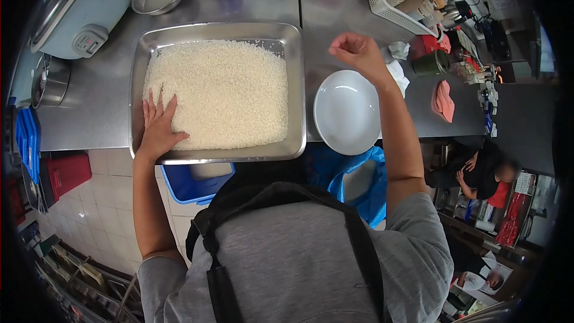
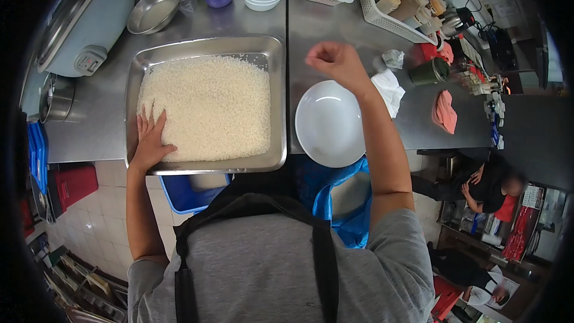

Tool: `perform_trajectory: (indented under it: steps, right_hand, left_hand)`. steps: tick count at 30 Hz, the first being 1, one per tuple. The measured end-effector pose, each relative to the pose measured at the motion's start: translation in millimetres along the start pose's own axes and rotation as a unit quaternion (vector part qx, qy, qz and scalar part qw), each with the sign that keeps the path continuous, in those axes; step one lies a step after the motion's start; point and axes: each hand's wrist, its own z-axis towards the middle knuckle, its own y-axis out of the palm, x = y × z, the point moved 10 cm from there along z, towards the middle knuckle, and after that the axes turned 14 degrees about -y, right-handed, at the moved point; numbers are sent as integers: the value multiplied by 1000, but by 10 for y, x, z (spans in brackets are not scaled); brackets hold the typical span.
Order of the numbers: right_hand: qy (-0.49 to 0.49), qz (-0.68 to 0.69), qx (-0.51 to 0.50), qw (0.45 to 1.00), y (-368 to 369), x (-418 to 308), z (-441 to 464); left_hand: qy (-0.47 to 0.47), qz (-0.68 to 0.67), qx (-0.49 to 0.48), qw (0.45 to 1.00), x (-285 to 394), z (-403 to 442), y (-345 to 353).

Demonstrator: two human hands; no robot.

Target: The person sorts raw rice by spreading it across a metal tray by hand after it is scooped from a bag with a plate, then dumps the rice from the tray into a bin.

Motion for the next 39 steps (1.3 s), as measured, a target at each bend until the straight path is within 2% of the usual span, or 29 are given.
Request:
perform_trajectory:
  steps: [2,5,8,11,14,17,20,29,32,35,37,39]
  right_hand:
    - [-40,54,-43,997,212,-533,48]
    - [-36,2,19,999,28,-406,144]
    - [1,-251,11,968,-269,133,101]
    - [21,-316,-43,948,-317,806,-53]
    - [83,-319,-56,942,-348,1176,-192]
    - [98,-310,-40,945,-366,1160,-195]
    - [93,-363,-59,925,-340,1118,-159]
    - [97,-390,-83,912,-305,1096,-117]
    - [58,-350,-41,934,-305,995,-91]
    - [-26,-247,61,967,-116,159,1]
    - [-71,-130,54,988,223,-167,28]
    - [-77,-148,-20,986,655,-581,-20]
  left_hand:
    - [7,2,6,1000,-20,28,24]
    - [4,11,7,1000,-4,24,12]
    - [6,3,6,1000,-10,19,11]
    - [1,-1,4,1000,-9,14,2]
    - [3,-1,6,1000,-11,20,9]
    - [-9,5,-3,1000,-11,21,7]
    - [-8,6,-6,1000,-15,25,14]
    - [-6,4,-6,1000,-21,29,21]
    - [-5,-3,-3,1000,-22,14,10]
    - [-5,-7,1,1000,-24,16,14]
    - [2,-8,8,1000,-46,17,27]
    - [15,-9,14,1000,-40,40,40]
